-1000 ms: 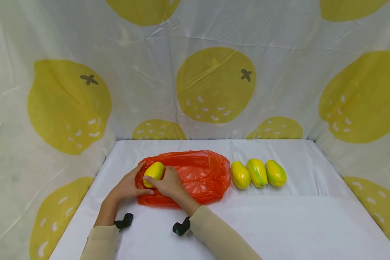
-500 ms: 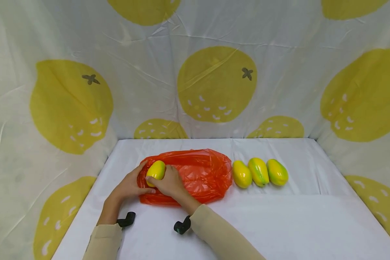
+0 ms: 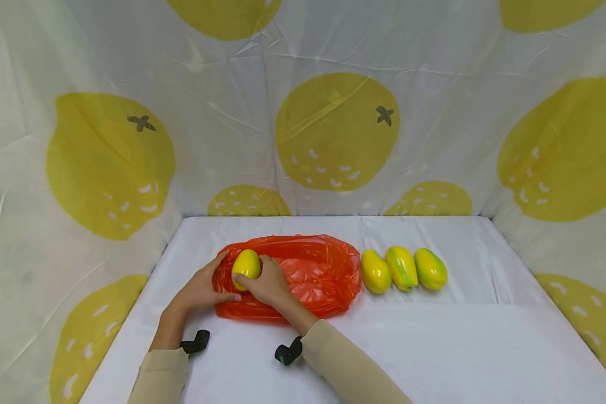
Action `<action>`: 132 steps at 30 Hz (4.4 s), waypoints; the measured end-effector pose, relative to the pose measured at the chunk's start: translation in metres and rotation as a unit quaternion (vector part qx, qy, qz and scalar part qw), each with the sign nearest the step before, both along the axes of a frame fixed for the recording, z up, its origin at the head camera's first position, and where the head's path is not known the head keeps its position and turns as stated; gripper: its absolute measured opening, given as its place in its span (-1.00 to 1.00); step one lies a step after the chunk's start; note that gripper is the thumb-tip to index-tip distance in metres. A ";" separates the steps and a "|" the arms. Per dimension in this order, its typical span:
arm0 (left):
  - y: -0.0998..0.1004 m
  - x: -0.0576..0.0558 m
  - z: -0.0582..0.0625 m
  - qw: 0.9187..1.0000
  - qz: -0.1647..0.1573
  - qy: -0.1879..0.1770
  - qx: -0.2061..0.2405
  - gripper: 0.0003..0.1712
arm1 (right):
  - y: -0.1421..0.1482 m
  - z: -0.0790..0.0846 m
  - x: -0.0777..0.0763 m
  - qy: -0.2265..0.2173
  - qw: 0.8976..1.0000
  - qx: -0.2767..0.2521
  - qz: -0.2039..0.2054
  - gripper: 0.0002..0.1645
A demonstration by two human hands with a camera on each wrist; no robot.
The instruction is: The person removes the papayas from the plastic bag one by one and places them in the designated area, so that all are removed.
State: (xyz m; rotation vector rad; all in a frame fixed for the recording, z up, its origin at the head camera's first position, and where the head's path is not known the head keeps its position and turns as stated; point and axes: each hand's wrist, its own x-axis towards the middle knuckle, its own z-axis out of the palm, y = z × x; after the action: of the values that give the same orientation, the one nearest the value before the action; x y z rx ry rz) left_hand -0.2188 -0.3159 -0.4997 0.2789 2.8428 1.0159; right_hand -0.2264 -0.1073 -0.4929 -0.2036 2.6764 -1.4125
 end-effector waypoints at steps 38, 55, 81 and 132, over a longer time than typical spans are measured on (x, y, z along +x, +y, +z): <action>0.002 -0.003 -0.001 1.000 0.007 -0.022 -0.004 0.46 | 0.065 0.027 0.008 0.008 0.997 -0.071 0.042 0.00; 0.003 -0.001 0.000 0.999 0.016 -0.031 0.002 0.48 | 0.102 0.045 0.013 0.030 0.996 -0.073 0.052 0.03; 0.002 0.004 -0.001 0.999 0.018 -0.033 0.016 0.49 | 0.169 0.071 0.011 0.058 0.995 -0.080 0.000 -0.03; 0.002 0.004 0.000 0.999 0.014 -0.030 0.008 0.45 | 0.355 0.069 0.015 0.076 0.989 0.016 -0.126 -0.10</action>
State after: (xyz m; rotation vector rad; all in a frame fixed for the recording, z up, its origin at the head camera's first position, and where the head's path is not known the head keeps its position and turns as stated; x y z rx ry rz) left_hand -0.2145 -0.3141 -0.4998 0.2074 2.7932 1.0345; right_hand -0.2118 0.2473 -0.4239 0.0332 2.9345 -1.4747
